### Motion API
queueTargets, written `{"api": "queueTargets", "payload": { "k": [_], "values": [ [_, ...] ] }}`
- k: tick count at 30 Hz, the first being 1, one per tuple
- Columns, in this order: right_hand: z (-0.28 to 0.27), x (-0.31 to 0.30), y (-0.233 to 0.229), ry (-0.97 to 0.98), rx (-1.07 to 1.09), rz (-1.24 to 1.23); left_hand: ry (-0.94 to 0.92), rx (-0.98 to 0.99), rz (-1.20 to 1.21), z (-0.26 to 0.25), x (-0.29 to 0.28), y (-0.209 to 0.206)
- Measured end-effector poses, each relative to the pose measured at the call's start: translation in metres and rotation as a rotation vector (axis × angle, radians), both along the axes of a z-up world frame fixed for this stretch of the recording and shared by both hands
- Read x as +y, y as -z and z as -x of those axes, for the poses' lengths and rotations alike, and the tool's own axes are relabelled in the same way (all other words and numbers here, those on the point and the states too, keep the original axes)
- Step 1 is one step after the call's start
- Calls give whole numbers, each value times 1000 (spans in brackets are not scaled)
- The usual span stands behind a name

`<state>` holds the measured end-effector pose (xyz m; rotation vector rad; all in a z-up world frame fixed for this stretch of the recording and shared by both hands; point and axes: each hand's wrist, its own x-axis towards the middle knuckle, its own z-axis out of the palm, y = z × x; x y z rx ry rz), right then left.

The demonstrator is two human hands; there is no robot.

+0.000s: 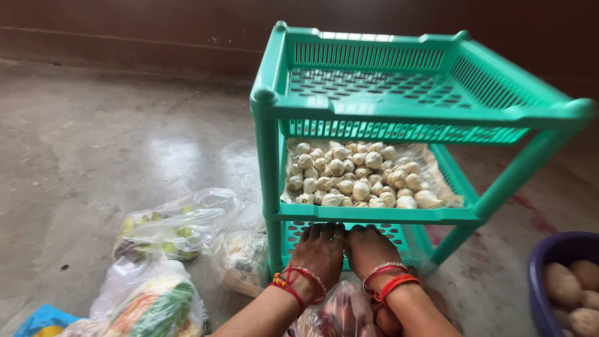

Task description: The person unpacks groceries from plastic bags on the floor and organizes them into a green plastic rack and a purple bowl. They place a paper-wrapped item and a bag of garlic into the rack, and transfer potatoes into the bowl.

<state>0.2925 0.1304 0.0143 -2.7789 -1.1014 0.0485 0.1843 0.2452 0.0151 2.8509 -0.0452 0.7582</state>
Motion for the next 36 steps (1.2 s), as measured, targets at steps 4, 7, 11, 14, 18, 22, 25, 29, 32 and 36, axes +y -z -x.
{"api": "queueTargets", "payload": {
  "k": [4,7,11,14,18,22,25,29,32,36],
  "values": [
    [35,-23,-76,81,106,43,-19,235,59,21,-10,-59],
    [38,-37,-108,-15,188,-116,-9,51,52,31,-15,-89],
    [13,-47,-128,103,544,-425,-94,-35,-14,27,-15,-114],
    [-2,-42,-127,218,757,-609,-169,50,16,17,-12,-119],
    [-20,-34,-121,325,880,-910,-177,112,157,10,3,-113],
    [-30,-28,-121,418,822,-1004,-85,-40,168,16,11,-114],
    [-28,-26,-116,434,746,-977,-52,53,171,28,4,-117],
    [-14,-38,-99,298,702,-892,-10,225,236,41,-11,-105],
    [-4,-40,-80,194,773,-626,-61,381,265,42,-13,-87],
    [7,-32,-37,39,453,-419,-174,583,290,20,-8,-45]
  ]
}}
